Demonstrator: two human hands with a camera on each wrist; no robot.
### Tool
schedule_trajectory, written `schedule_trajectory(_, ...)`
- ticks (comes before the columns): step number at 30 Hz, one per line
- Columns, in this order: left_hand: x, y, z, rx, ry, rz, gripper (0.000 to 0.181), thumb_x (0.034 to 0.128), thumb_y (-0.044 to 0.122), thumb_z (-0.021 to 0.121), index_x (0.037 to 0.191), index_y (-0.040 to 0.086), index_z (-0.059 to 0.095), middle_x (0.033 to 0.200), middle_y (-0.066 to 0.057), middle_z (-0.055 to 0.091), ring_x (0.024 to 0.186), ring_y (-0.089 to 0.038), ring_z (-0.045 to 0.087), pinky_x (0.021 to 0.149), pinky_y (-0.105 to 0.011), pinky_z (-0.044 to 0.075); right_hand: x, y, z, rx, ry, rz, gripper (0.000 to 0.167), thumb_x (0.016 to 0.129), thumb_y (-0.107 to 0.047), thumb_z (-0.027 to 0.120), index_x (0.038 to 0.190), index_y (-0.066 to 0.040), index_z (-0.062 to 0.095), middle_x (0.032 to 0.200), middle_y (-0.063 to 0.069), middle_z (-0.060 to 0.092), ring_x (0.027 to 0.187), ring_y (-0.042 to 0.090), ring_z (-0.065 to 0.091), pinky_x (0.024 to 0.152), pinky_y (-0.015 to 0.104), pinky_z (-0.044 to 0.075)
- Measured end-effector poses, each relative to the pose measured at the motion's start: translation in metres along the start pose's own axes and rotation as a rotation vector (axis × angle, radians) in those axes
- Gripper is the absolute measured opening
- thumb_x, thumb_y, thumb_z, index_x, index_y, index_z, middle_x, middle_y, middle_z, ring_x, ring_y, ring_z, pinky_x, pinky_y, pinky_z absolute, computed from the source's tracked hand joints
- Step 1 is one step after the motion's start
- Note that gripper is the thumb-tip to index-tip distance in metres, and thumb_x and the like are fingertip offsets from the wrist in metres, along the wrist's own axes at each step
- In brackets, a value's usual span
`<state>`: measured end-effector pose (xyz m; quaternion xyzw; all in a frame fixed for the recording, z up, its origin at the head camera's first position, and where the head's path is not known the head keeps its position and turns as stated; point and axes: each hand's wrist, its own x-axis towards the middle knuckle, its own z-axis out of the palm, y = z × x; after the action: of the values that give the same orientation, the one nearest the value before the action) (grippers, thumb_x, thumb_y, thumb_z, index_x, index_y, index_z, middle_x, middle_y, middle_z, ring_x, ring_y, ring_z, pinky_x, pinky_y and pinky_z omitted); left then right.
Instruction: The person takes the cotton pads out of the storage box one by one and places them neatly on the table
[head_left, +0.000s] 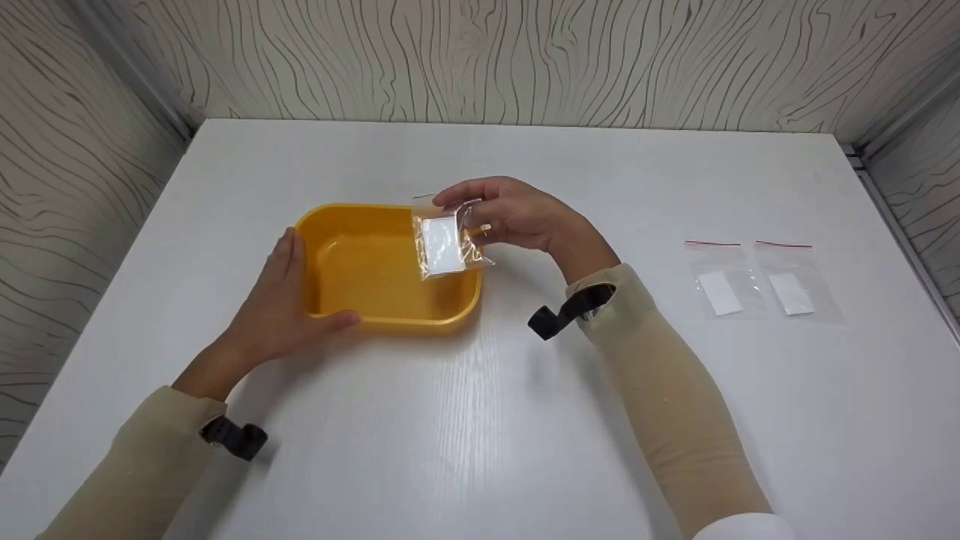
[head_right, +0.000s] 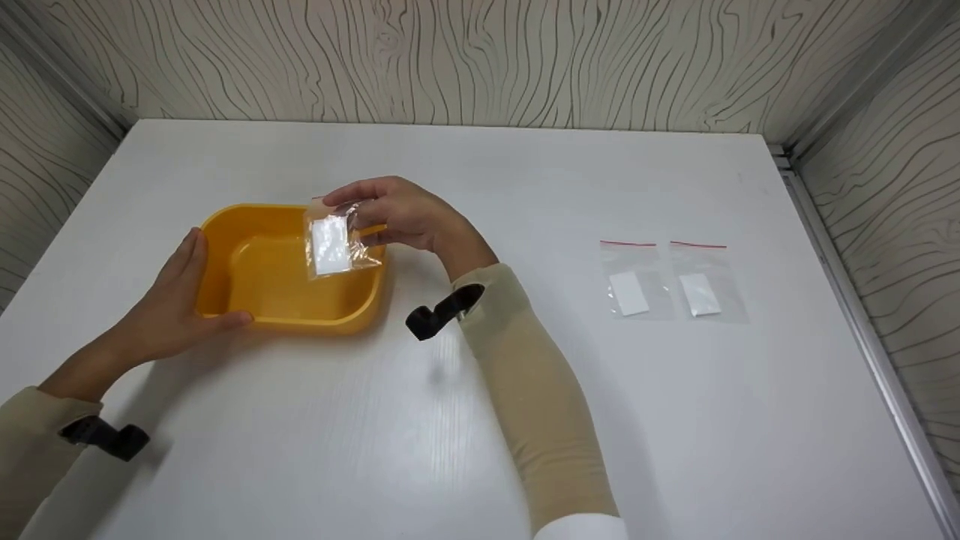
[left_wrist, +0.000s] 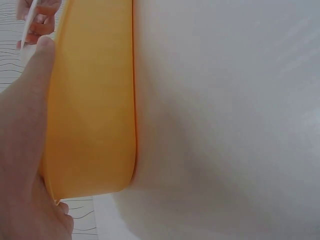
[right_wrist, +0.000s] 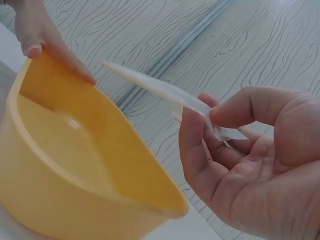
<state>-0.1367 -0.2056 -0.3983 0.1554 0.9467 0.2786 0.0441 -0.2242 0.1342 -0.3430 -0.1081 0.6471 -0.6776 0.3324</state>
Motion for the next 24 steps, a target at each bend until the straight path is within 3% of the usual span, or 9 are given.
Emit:
schedule_trajectory(8, 0.000, 0.000, -0.001, 0.000, 0.005, 0.010, 0.131, 0.0803, 0.061, 0.078, 0.161, 0.000, -0.006, 0.167, -0.025, 0.002, 0.150, -0.044, 0.016, 0.117, -0.065, 0.024, -0.011, 0.004, -0.014, 0.028, 0.011, -0.001, 0.042, 0.091, 0.008, 0.050, 0.129, -0.002, 0.064, 0.129, 0.011, 0.059, 0.102, 0.024, 0.059, 0.089, 0.033, 0.057)
schedule_trajectory(15, 0.001, -0.001, -0.002, 0.020, -0.024, -0.016, 0.132, 0.0817, 0.062, 0.076, 0.160, -0.002, -0.008, 0.167, -0.027, -0.004, 0.153, -0.045, 0.006, 0.118, -0.066, 0.019, -0.024, 0.009, -0.025, 0.064, 0.021, -0.007, 0.041, 0.091, 0.009, 0.051, 0.127, -0.003, 0.065, 0.123, 0.009, 0.062, 0.100, 0.023, 0.061, 0.086, 0.032, 0.057)
schedule_trajectory(24, 0.000, -0.002, -0.002, 0.028, -0.040, -0.031, 0.132, 0.0823, 0.063, 0.075, 0.160, -0.002, -0.010, 0.167, -0.026, -0.007, 0.153, -0.045, 0.005, 0.118, -0.067, 0.019, -0.038, 0.017, -0.038, 0.070, 0.036, 0.000, 0.040, 0.092, 0.010, 0.049, 0.127, -0.005, 0.064, 0.122, 0.007, 0.060, 0.097, 0.021, 0.059, 0.083, 0.030, 0.056)
